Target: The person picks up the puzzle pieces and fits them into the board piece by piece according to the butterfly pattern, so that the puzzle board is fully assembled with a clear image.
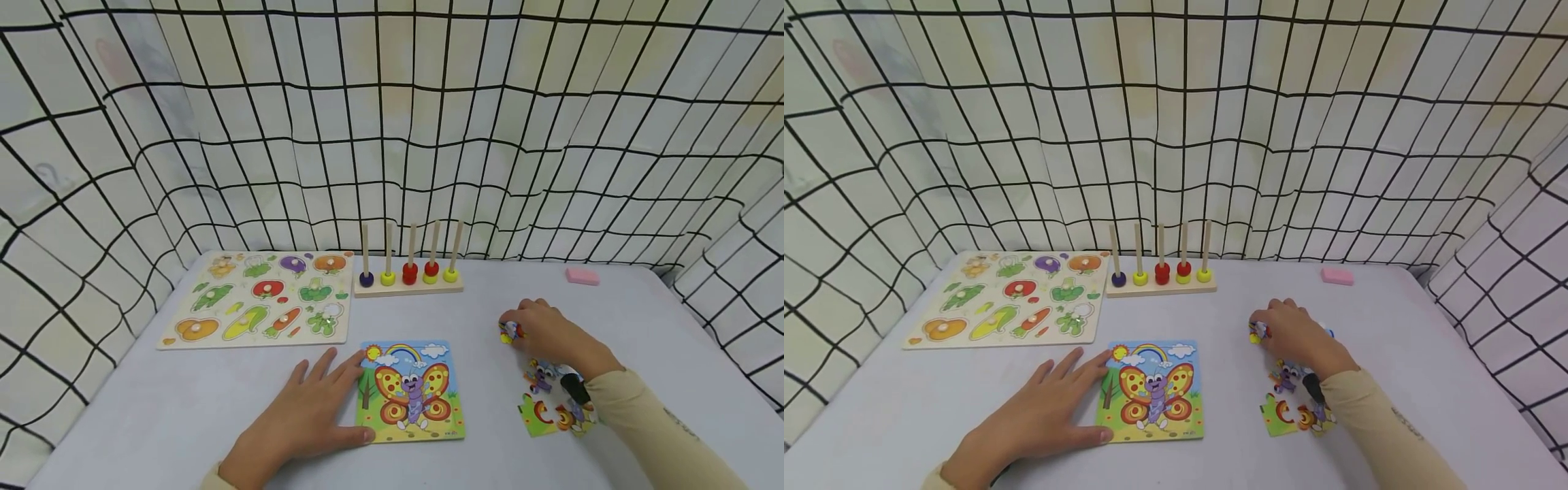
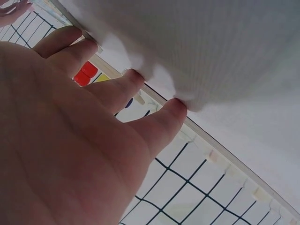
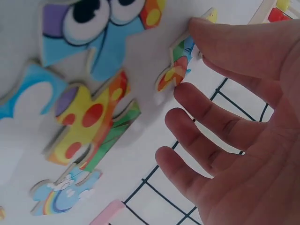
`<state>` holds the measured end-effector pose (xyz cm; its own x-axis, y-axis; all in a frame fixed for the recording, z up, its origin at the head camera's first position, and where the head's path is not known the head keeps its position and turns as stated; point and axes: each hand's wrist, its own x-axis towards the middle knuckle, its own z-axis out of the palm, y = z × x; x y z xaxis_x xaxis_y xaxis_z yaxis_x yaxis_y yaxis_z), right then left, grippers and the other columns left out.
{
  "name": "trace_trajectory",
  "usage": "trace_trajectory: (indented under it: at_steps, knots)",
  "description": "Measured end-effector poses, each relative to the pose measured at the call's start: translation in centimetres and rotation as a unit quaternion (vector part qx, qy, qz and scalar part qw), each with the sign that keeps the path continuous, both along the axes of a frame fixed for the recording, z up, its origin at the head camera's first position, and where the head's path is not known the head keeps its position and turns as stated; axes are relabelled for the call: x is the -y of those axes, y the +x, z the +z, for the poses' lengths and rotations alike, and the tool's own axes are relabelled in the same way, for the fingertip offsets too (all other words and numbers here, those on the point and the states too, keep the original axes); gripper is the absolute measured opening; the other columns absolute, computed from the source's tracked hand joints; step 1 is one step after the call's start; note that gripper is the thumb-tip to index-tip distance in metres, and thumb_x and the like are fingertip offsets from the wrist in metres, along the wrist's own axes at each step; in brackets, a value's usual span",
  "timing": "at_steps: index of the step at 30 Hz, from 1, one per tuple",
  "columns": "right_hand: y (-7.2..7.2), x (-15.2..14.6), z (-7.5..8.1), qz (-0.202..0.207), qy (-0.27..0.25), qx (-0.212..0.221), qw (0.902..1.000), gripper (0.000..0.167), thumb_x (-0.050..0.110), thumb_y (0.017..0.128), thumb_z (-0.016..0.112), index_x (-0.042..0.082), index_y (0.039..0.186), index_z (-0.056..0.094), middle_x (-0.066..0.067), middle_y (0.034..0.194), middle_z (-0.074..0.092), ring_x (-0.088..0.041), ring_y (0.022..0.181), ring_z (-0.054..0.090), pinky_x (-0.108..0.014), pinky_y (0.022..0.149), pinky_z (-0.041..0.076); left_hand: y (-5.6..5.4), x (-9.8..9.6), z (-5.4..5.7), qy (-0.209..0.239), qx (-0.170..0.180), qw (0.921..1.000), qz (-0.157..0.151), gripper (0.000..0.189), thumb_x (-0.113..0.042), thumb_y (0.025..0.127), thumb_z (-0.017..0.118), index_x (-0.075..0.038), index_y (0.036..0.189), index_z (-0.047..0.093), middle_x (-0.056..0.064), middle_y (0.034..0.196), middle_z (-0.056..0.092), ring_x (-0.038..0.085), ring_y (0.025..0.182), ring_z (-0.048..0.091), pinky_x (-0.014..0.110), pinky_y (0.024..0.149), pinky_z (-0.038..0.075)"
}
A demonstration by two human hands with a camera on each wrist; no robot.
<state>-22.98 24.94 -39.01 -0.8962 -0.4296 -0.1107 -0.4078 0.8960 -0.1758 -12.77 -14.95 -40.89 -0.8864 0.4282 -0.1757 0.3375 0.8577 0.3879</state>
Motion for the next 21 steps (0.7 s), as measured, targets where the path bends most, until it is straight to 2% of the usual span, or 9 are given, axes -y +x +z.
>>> trace_trajectory:
  at_steps: [4, 12, 15, 21]
  knots:
    - [-0.5, 0.2, 0.1, 0.006, 0.01, 0.014, 0.9998, 0.036, 0.007, 0.09, 0.085, 0.009, 0.123, 0.074, -0.008, 0.105, 0.064, -0.031, 0.099, 0.056, -0.054, 0.086, 0.054, 0.0, 0.0, 0.0, -0.002, -0.003, 1.0, -0.001, 0.101, -0.07, 0.083, 0.081, -0.013, 0.16, 0.049, -0.002, 0.174, 0.032, 0.04, 0.161, 0.018, 0.074, 0.123, 0.015]
    - [-1.5, 0.8, 1.0, 0.004, 0.03, 0.061, 0.9977, 0.038, 0.004, 0.088, 0.086, 0.009, 0.122, 0.068, -0.008, 0.103, 0.06, -0.03, 0.096, 0.055, -0.049, 0.083, 0.055, -0.1, 0.0, 0.0, -0.002, 0.0, 1.0, -0.003, 0.102, -0.071, 0.083, 0.08, -0.012, 0.161, 0.048, -0.002, 0.174, 0.032, 0.041, 0.161, 0.017, 0.074, 0.123, 0.014]
    - [-1.9, 1.3, 1.3, 0.008, 0.039, 0.079, 0.9961, 0.035, 0.001, 0.088, 0.084, 0.009, 0.117, 0.065, -0.007, 0.1, 0.058, -0.029, 0.093, 0.053, -0.048, 0.081, 0.053, -0.1, 0.1, 0.0, -0.003, 0.002, 1.0, -0.001, 0.103, -0.071, 0.083, 0.08, -0.012, 0.161, 0.048, -0.002, 0.174, 0.032, 0.04, 0.162, 0.017, 0.074, 0.123, 0.014]
    - [-2.3, 2.0, 1.8, -0.008, 0.047, 0.107, 0.9931, 0.034, -0.002, 0.087, 0.08, 0.008, 0.112, 0.06, -0.008, 0.102, 0.057, -0.03, 0.096, 0.051, -0.048, 0.083, 0.053, 0.0, 0.1, -0.1, 0.001, 0.0, 1.0, -0.001, 0.104, -0.071, 0.083, 0.081, -0.013, 0.162, 0.046, -0.002, 0.174, 0.031, 0.04, 0.162, 0.016, 0.074, 0.123, 0.014]
